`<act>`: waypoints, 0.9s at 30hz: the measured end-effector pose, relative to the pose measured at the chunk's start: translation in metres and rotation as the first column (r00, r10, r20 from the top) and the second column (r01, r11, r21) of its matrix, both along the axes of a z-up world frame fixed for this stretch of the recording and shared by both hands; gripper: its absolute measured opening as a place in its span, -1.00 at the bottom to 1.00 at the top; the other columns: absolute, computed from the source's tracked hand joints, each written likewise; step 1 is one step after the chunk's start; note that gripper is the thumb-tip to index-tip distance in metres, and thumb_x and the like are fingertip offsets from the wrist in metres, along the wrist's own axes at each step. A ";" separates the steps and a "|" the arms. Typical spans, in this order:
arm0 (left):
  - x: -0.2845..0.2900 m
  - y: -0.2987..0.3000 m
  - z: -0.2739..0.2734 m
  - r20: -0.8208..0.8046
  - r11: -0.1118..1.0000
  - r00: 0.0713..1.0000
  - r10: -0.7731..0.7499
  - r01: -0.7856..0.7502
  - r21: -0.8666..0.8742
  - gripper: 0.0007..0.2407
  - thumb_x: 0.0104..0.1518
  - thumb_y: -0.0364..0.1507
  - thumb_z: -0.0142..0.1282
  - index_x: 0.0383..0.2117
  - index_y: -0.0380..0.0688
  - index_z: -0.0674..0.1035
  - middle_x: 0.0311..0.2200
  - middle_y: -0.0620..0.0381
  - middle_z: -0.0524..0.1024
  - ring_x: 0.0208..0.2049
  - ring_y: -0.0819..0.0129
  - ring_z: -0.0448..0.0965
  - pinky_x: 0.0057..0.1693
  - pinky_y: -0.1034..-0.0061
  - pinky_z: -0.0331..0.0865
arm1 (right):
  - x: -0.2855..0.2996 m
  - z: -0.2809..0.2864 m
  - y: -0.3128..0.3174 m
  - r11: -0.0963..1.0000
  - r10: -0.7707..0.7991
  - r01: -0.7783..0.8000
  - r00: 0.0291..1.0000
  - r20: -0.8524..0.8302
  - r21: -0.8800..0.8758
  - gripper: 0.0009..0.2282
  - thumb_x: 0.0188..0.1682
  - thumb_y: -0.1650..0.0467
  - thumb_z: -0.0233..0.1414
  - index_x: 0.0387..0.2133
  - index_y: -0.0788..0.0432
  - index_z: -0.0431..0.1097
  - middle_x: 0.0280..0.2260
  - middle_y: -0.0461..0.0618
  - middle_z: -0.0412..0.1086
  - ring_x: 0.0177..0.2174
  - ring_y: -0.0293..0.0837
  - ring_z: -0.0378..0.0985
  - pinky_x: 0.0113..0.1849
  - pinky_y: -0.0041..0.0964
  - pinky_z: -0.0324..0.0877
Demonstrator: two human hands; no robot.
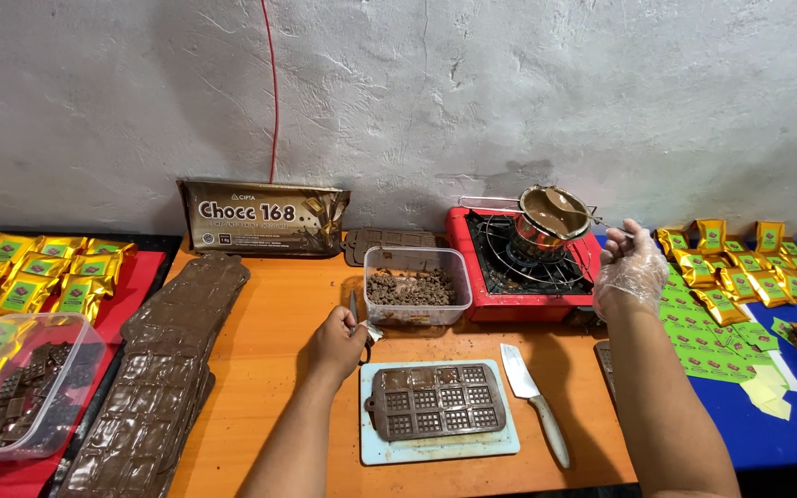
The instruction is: A person uses a spoon to fill a silicone chocolate mold with melted chocolate and levels the surface with a scraper.
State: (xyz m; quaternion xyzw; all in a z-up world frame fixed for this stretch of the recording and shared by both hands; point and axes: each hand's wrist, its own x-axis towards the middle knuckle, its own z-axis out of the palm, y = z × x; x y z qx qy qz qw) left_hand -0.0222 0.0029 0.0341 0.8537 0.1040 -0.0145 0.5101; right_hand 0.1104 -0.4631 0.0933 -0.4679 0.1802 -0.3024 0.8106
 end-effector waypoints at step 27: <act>0.007 -0.002 -0.005 0.023 1.000 1.000 -0.006 0.005 0.016 -0.88 0.07 -0.30 0.11 -0.48 0.11 0.40 -0.81 0.26 0.32 -0.58 0.23 0.48 -0.27 0.38 0.35 | -0.088 -0.071 0.116 0.875 0.431 -0.447 0.894 -0.119 -0.188 -0.74 0.22 0.37 -0.08 -0.48 0.19 0.34 -0.49 0.02 0.26 -0.54 -0.27 0.28 -0.47 -0.59 0.31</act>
